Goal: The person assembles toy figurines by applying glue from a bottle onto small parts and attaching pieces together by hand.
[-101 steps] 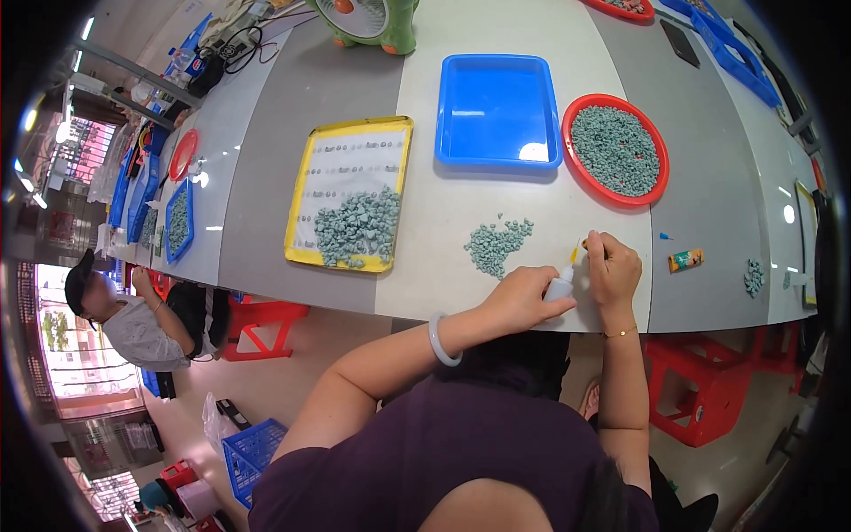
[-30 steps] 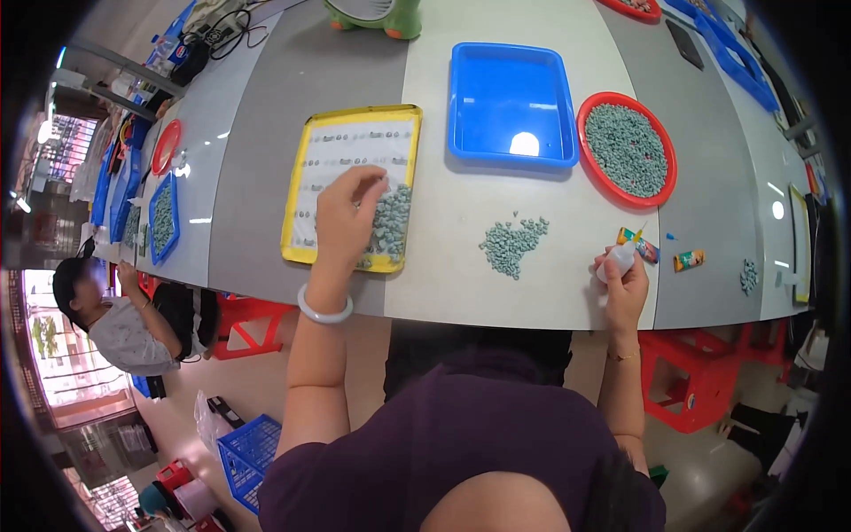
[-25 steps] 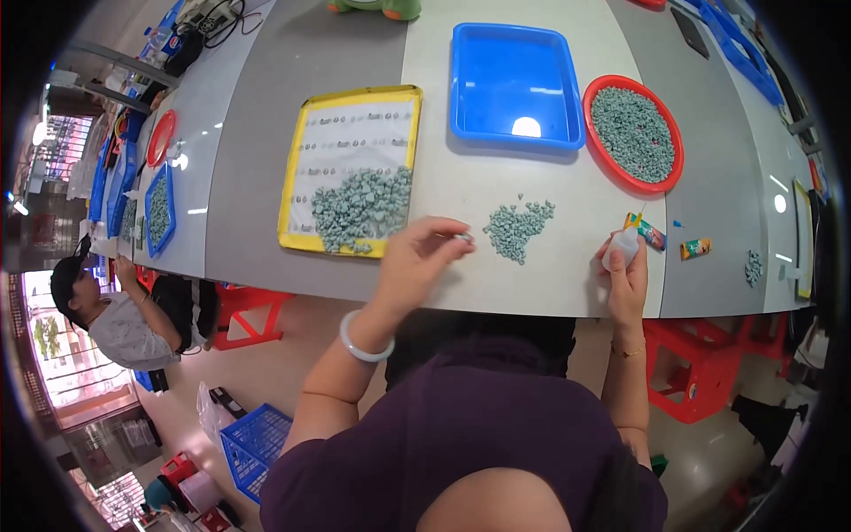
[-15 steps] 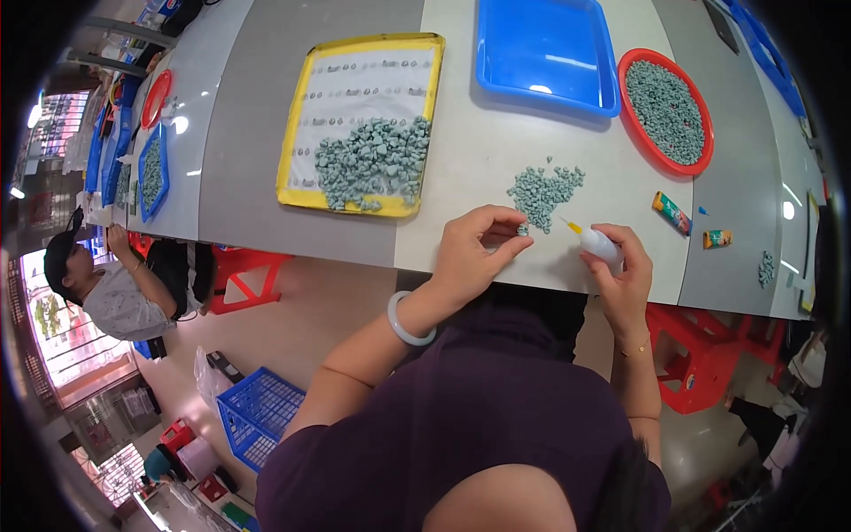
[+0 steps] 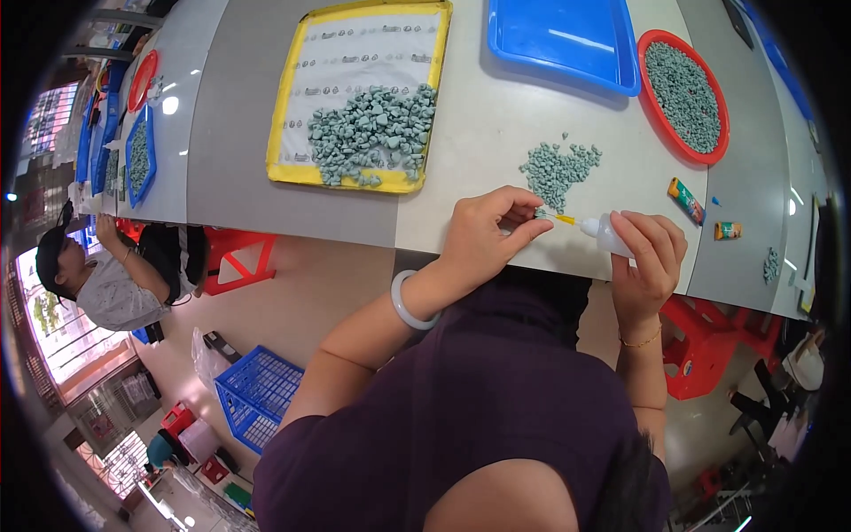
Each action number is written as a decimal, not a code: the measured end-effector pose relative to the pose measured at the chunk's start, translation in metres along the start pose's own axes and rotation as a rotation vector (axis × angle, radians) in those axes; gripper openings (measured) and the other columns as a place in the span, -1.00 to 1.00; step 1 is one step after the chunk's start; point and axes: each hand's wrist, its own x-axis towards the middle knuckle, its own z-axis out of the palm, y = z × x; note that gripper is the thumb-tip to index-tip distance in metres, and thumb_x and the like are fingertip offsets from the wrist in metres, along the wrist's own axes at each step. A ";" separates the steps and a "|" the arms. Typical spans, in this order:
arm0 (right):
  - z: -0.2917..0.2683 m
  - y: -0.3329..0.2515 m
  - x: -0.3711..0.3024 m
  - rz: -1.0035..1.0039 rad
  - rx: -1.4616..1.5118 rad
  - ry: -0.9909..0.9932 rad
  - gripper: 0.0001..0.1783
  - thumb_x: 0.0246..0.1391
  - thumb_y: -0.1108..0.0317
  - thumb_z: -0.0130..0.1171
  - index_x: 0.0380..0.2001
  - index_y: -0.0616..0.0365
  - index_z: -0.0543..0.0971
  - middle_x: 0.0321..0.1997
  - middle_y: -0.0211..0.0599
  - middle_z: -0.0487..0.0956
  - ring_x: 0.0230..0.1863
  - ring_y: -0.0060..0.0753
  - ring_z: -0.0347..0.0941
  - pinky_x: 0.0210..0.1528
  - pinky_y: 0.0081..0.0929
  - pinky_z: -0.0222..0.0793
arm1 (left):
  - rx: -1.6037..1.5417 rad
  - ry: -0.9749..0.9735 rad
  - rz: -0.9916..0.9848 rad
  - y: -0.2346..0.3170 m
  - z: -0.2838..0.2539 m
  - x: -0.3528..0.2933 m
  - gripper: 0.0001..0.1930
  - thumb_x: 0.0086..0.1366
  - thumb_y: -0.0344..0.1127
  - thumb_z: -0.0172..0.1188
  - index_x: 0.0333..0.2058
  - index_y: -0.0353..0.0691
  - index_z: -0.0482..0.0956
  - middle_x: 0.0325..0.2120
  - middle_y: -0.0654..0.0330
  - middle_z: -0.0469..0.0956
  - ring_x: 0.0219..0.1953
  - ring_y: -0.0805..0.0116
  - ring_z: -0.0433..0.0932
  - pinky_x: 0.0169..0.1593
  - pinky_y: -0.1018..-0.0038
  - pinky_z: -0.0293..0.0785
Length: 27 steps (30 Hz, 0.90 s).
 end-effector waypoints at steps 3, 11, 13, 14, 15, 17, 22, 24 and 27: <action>0.002 0.000 0.000 -0.012 -0.007 0.026 -0.58 -0.42 0.67 0.21 -0.34 0.07 0.61 -0.34 -0.43 0.55 -0.26 -0.34 0.39 -0.19 -0.48 0.25 | -0.004 -0.005 -0.014 0.000 0.000 0.000 -0.79 0.01 -0.38 0.32 -0.38 -0.32 0.52 -0.54 0.14 0.58 -0.48 0.41 0.60 -0.38 0.58 0.52; -0.002 -0.001 0.001 -0.027 -0.044 -0.008 -0.59 -0.42 0.68 0.24 -0.35 0.09 0.61 -0.32 -0.41 0.56 -0.23 -0.32 0.39 -0.17 -0.47 0.30 | -0.029 -0.043 -0.085 0.003 -0.003 0.000 -0.77 0.00 -0.43 0.33 -0.35 -0.36 0.53 -0.49 0.18 0.56 -0.44 0.49 0.55 -0.32 0.60 0.47; -0.002 -0.001 0.001 -0.027 -0.026 0.005 -0.59 -0.43 0.68 0.25 -0.36 0.10 0.61 -0.32 -0.41 0.56 -0.23 -0.32 0.39 -0.17 -0.48 0.29 | -0.031 -0.042 -0.074 0.002 -0.002 0.000 -0.78 0.00 -0.43 0.32 -0.36 -0.36 0.53 -0.49 0.18 0.56 -0.44 0.49 0.55 -0.32 0.61 0.47; -0.002 -0.001 0.001 -0.026 -0.025 0.004 -0.59 -0.43 0.68 0.25 -0.36 0.10 0.61 -0.32 -0.41 0.56 -0.23 -0.32 0.39 -0.17 -0.48 0.29 | -0.036 -0.044 -0.081 0.002 -0.001 0.000 -0.78 0.01 -0.43 0.32 -0.36 -0.36 0.53 -0.49 0.18 0.56 -0.45 0.49 0.55 -0.33 0.61 0.47; -0.002 -0.002 0.001 -0.028 -0.030 0.003 -0.59 -0.43 0.67 0.25 -0.36 0.10 0.61 -0.32 -0.41 0.56 -0.23 -0.32 0.39 -0.17 -0.48 0.29 | -0.042 -0.045 -0.089 0.002 -0.001 0.000 -0.78 0.01 -0.42 0.32 -0.36 -0.36 0.53 -0.50 0.18 0.56 -0.45 0.49 0.55 -0.33 0.61 0.47; -0.002 -0.002 0.001 -0.030 -0.034 0.002 -0.59 -0.43 0.67 0.25 -0.36 0.10 0.61 -0.32 -0.41 0.56 -0.23 -0.33 0.39 -0.17 -0.48 0.28 | -0.037 -0.044 -0.084 0.001 -0.001 -0.001 -0.78 0.01 -0.43 0.32 -0.36 -0.35 0.53 -0.50 0.18 0.56 -0.46 0.49 0.55 -0.33 0.61 0.47; -0.002 -0.001 0.001 -0.039 -0.044 0.000 -0.59 -0.43 0.66 0.25 -0.36 0.09 0.61 -0.32 -0.42 0.56 -0.23 -0.33 0.40 -0.16 -0.49 0.28 | -0.039 -0.040 -0.077 0.001 -0.001 -0.001 -0.78 0.00 -0.43 0.33 -0.36 -0.35 0.53 -0.50 0.18 0.56 -0.46 0.49 0.55 -0.34 0.62 0.46; -0.001 0.000 0.001 -0.044 -0.050 0.011 -0.58 -0.43 0.66 0.22 -0.35 0.05 0.61 -0.33 -0.46 0.56 -0.26 -0.38 0.41 -0.20 -0.51 0.22 | -0.019 -0.040 -0.058 0.001 -0.001 -0.001 -0.78 0.00 -0.43 0.33 -0.35 -0.35 0.53 -0.50 0.18 0.56 -0.46 0.49 0.55 -0.34 0.62 0.46; 0.001 0.001 0.001 -0.050 -0.049 0.026 -0.56 -0.44 0.65 0.19 -0.35 0.00 0.62 -0.33 -0.50 0.55 -0.29 -0.42 0.41 -0.22 -0.53 0.16 | -0.001 -0.038 -0.004 -0.002 0.000 0.000 -0.78 0.02 -0.38 0.31 -0.36 -0.30 0.51 -0.53 0.14 0.58 -0.47 0.39 0.61 -0.36 0.57 0.52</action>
